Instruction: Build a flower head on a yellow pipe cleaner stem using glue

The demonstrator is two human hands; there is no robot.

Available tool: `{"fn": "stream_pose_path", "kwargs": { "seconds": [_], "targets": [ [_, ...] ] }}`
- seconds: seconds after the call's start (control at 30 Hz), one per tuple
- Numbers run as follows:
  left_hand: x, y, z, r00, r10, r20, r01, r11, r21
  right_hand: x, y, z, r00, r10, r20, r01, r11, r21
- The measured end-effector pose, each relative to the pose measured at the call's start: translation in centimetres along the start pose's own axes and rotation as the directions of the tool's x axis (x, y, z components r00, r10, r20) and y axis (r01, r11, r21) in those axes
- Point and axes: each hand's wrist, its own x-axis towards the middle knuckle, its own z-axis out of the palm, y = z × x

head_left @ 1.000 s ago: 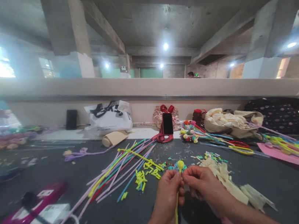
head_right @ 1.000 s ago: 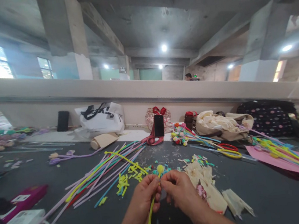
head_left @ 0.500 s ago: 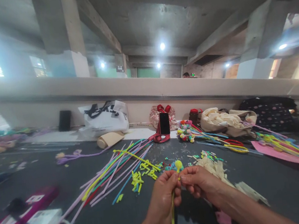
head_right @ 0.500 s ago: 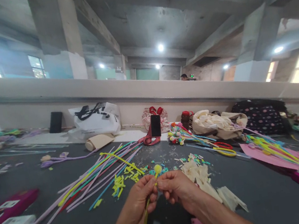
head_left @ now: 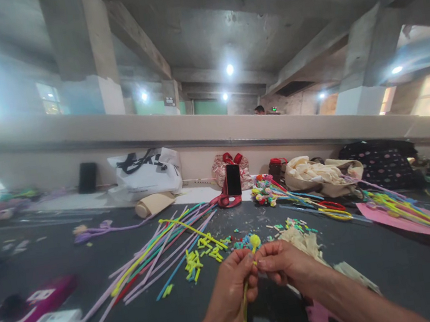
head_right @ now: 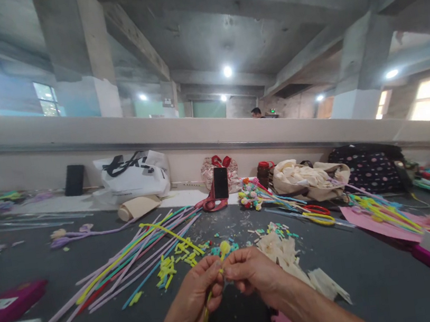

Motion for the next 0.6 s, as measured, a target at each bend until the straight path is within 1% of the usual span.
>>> {"fn": "stream_pose_path", "kwargs": {
  "seconds": [0.13,0.2,0.3,0.37,0.47,0.53,0.6],
  "targets": [
    [0.0,-0.3,0.1,1.0,-0.013,0.0,0.013,1.0,0.015,0.1,0.5,-0.4,1.0,-0.022,0.003,0.022,0.998,-0.063],
    [0.0,-0.3,0.1,1.0,-0.02,-0.013,0.02,1.0,0.015,0.1,0.6,-0.4,0.999,-0.049,-0.02,0.046,0.991,-0.126],
    [0.2,-0.3,-0.1,0.999,-0.019,-0.036,0.019,1.0,-0.002,0.2,0.7,-0.2,0.984,-0.153,-0.093,0.122,0.954,-0.273],
    [0.3,-0.3,-0.3,0.999,-0.019,-0.036,0.019,1.0,-0.017,0.0,0.4,0.2,0.959,-0.256,-0.124,0.191,0.901,-0.39],
    [0.4,-0.2,-0.4,0.999,-0.043,-0.021,0.043,0.999,-0.028,-0.7,-0.1,0.6,0.91,-0.401,-0.103,0.28,0.779,-0.561],
    [0.3,-0.1,-0.4,0.998,-0.065,-0.013,0.065,0.997,-0.031,-1.1,-0.5,0.9,0.879,-0.471,-0.078,0.311,0.689,-0.654],
    [0.2,-0.1,-0.4,0.997,-0.083,-0.005,0.083,0.996,-0.03,-1.3,-0.6,1.0,0.856,-0.514,-0.055,0.323,0.615,-0.719]
  ]
}}
